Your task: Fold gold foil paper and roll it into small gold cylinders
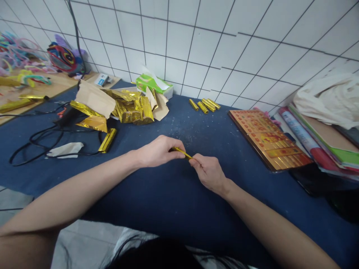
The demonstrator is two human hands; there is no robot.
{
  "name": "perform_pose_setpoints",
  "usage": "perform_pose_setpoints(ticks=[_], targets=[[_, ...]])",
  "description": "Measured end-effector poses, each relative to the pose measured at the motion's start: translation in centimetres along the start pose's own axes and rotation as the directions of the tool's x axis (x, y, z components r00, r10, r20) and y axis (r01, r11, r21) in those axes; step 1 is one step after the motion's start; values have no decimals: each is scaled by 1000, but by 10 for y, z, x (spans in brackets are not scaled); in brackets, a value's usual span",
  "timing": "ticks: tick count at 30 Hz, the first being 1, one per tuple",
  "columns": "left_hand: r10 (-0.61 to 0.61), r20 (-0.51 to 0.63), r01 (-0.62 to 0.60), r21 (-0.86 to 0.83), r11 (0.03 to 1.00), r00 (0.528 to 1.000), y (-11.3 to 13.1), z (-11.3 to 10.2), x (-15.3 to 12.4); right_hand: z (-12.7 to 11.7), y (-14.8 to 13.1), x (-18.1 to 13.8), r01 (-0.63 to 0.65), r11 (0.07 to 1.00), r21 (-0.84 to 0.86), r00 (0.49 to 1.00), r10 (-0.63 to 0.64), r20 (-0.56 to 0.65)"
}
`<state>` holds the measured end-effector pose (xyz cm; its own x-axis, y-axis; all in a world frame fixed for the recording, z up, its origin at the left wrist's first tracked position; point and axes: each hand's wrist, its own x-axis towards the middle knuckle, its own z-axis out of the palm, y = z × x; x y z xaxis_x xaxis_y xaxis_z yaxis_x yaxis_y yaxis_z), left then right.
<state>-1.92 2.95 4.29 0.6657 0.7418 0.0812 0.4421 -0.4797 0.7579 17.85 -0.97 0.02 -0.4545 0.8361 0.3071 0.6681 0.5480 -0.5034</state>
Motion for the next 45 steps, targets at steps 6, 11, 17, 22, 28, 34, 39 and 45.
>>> perform_pose_setpoints(ticks=[6, 11, 17, 22, 28, 34, 39, 45], targets=[[-96, -39, 90, -146, 985, 995, -1, 7, 1, -2, -2, 1, -48, 990, 136, 999, 45, 25], [-56, 32, 59, -101, 993, 998, -1, 16, -2, 0, -4, 1, -74, 985, 154, 992, 56, 116], [-83, 170, 119, -214, 970, 982, -4, 9, 1, -1, -2, 2, -53, 986, 160, 989, 29, 145], [-113, 131, 136, -191, 972, 985, -3, 2, 1, -4, -3, 2, -32, 987, 158, 993, 14, 116], [-100, 74, 112, -178, 978, 992, -3, 1, 1, -4, -4, 2, -89, 974, 206, 996, 81, 47], [-85, 44, 93, -240, 966, 995, -6, -2, 1, -4, -2, 2, -33, 980, 194, 996, 47, -69], [-97, 86, 121, -347, 930, 992, -5, -3, 2, -2, 4, 2, 4, 998, 67, 993, 4, -120], [-155, 70, 170, -444, 880, 985, -5, 0, 5, 0, 9, 2, -169, 929, 329, 970, 215, -112]])
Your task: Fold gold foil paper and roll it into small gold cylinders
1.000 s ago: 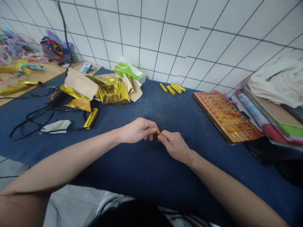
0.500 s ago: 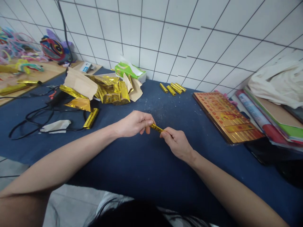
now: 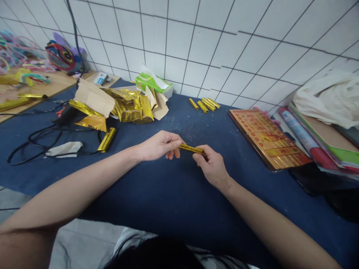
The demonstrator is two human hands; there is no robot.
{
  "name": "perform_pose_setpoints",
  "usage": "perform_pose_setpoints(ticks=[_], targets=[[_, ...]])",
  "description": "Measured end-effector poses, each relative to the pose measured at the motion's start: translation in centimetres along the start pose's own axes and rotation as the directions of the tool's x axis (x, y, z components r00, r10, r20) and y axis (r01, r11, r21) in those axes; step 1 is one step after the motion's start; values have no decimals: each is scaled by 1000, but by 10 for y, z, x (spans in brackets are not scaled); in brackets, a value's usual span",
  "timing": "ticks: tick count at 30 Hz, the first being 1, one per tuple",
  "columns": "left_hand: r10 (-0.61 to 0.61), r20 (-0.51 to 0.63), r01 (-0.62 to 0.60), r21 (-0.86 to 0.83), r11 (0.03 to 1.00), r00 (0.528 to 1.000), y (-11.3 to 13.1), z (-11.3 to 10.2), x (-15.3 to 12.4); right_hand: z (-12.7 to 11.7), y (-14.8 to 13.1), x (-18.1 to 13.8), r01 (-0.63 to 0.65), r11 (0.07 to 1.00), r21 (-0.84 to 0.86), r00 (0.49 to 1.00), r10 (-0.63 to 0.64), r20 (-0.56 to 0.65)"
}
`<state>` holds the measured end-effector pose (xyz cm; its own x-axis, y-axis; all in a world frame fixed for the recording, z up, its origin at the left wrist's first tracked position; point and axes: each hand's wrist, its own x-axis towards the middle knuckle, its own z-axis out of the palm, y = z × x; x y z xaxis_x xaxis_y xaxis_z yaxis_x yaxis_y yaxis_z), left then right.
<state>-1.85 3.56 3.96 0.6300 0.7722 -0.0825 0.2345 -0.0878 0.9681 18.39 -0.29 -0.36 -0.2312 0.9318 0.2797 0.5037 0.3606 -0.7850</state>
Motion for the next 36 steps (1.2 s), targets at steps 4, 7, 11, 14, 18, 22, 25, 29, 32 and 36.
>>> perform_pose_setpoints(ticks=[4, 7, 11, 14, 18, 22, 25, 29, 32, 36], targets=[[20, -61, -22, -33, 999, 998, -4, 1, 3, 2, -1, 2, -97, 964, 247, 982, 133, -135], [-5, -39, 3, -49, 999, 999, -6, 2, 4, 3, -1, 3, -105, 955, 279, 971, 160, -179], [-61, 64, 66, -82, 994, 996, -6, 4, 3, 3, -2, 5, -103, 948, 300, 975, 155, -156], [-62, 129, 78, -124, 989, 990, -8, 5, 2, 3, -2, 6, -113, 933, 340, 976, 169, -139], [-70, 154, 93, -144, 985, 986, -10, 6, 2, 4, -2, 6, -112, 922, 370, 982, 159, -100], [-91, 181, 125, -183, 975, 979, -11, 8, 2, 4, -1, 5, -116, 909, 400, 987, 150, -55], [-98, 192, 136, -195, 971, 977, -11, 9, 1, 5, 0, 5, -130, 898, 421, 988, 153, -20], [-98, 209, 145, -226, 963, 973, -13, 10, 1, 5, 0, 5, -149, 888, 434, 987, 163, 7], [-89, 214, 140, -234, 962, 973, -14, 10, 1, 4, 0, 6, -152, 879, 452, 987, 160, 22], [-82, 230, 124, -174, 977, 970, -12, 10, 1, 3, 0, 6, -155, 862, 483, 987, 158, 34]])
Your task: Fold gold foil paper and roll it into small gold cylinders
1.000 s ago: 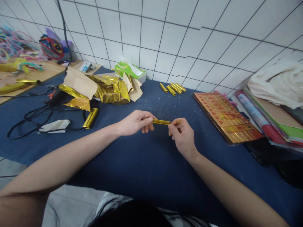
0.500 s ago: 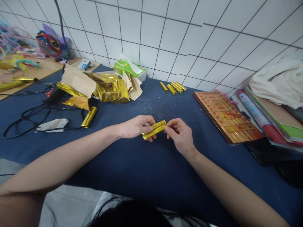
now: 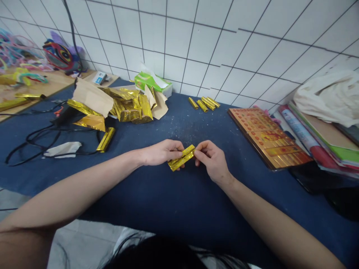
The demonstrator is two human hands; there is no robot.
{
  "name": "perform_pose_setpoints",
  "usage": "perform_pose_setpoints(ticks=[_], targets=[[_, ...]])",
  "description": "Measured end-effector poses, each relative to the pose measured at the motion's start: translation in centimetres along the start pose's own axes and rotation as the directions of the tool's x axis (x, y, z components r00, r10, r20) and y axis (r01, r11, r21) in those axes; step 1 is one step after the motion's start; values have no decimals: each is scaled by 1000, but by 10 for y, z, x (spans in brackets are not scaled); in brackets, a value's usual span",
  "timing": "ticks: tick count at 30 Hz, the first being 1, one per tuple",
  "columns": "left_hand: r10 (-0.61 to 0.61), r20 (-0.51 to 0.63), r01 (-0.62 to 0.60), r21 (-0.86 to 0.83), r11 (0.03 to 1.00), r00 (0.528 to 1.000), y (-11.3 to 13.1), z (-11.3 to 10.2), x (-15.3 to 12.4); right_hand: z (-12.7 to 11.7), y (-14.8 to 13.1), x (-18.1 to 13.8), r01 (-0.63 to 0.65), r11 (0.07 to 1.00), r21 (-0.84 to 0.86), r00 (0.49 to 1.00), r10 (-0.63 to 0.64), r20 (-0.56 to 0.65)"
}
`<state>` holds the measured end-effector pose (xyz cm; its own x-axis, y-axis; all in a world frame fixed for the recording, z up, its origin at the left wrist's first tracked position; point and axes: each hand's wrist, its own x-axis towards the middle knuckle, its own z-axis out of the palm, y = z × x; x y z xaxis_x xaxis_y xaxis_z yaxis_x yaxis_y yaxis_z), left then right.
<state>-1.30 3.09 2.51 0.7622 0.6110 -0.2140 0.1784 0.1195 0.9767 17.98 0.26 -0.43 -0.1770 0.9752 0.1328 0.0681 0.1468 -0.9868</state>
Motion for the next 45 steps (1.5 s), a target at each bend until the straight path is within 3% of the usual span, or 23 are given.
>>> perform_pose_setpoints(ticks=[4, 8, 13, 17, 23, 28, 39, 42, 45], targets=[[30, -25, -25, 182, 983, 999, 1, 2, 1, 1, 2, -1, -42, 999, 27, 999, 42, 2], [39, -64, -22, 252, 968, 997, 1, 4, 1, 2, 4, -1, -55, 997, 57, 998, 55, 0], [151, -159, -48, 518, 854, 976, 3, 8, -4, 2, 4, -1, -51, 997, 51, 999, 51, 5], [175, -176, -43, 577, 815, 969, 6, 11, -6, 1, 6, 0, -50, 996, 76, 999, 50, 5], [188, -122, -132, 363, 922, 975, 5, 7, -1, -1, 8, 1, -64, 986, 156, 998, 65, 0], [115, -98, -104, 113, 988, 988, 6, 6, 0, 0, 3, 1, -94, 972, 213, 995, 88, 35], [52, -17, -53, -44, 998, 998, 9, 6, -2, -1, -3, 3, -293, 894, 339, 955, 256, 150], [41, -98, -52, -119, 992, 994, 6, 10, -1, -1, -5, 2, -318, 887, 335, 948, 290, 131], [51, -348, -133, -216, 967, 936, 5, 10, 2, -1, -4, 3, -268, 893, 362, 963, 250, 98]])
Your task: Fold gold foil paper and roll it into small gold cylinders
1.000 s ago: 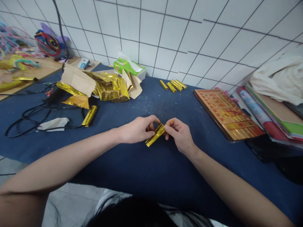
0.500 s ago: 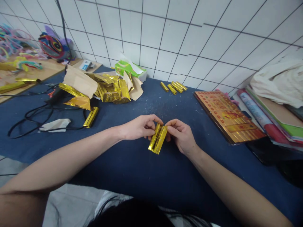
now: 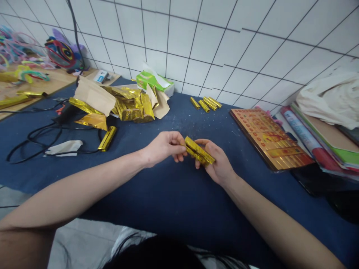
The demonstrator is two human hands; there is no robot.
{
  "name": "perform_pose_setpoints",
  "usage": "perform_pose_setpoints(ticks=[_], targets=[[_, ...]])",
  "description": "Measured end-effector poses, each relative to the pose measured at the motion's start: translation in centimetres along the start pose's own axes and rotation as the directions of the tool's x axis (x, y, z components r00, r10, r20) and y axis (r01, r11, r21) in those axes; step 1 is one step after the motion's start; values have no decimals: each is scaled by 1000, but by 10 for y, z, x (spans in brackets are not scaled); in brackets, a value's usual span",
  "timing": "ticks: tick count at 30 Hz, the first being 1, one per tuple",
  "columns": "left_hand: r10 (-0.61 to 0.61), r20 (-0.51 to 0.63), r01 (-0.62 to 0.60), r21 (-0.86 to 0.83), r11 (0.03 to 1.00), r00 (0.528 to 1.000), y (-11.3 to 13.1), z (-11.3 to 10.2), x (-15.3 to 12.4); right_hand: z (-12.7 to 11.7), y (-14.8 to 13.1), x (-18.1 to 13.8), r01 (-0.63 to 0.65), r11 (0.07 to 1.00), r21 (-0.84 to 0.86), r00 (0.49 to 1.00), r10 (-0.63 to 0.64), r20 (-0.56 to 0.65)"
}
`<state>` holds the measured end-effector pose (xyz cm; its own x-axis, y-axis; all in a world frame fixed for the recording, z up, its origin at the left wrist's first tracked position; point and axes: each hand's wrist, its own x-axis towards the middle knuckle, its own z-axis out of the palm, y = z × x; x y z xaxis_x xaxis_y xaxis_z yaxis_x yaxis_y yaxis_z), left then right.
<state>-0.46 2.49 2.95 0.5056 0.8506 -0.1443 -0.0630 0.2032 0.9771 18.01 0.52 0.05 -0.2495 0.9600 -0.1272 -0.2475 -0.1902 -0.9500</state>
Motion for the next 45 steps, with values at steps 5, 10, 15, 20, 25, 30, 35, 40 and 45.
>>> perform_pose_setpoints(ticks=[5, 10, 15, 20, 25, 30, 35, 40, 45], targets=[[-38, -251, -10, -188, 982, 967, 0, -3, 5, -1, 2, 3, 148, 989, 9, 984, -146, -100], [-94, -270, 18, -270, 963, 958, -2, -1, 6, 1, 5, 3, 263, 959, -104, 942, -279, -185], [-138, -266, 51, -312, 949, 954, -5, 1, 4, -1, 9, 1, 320, 927, -194, 922, -352, -161], [-176, -245, 121, -223, 967, 953, -6, 0, 5, -4, 11, 2, 290, 932, -215, 927, -330, -177], [100, -390, -83, 60, 995, 915, -7, -6, 10, -4, 11, 4, 269, 945, -185, 941, -299, -158], [184, -157, -130, 298, 945, 970, -9, -4, 8, -5, 11, 3, 243, 952, -187, 959, -265, -104], [170, -65, -122, 458, 880, 983, -9, -1, 2, -6, 13, 3, 225, 952, -206, 966, -246, -82], [191, -56, -136, 511, 849, 980, -7, 1, -1, -6, 12, 4, 196, 957, -213, 973, -217, -81], [203, -34, -153, 538, 829, 979, -7, 3, -2, -6, 11, 6, 142, 973, -181, 984, -159, -81]])
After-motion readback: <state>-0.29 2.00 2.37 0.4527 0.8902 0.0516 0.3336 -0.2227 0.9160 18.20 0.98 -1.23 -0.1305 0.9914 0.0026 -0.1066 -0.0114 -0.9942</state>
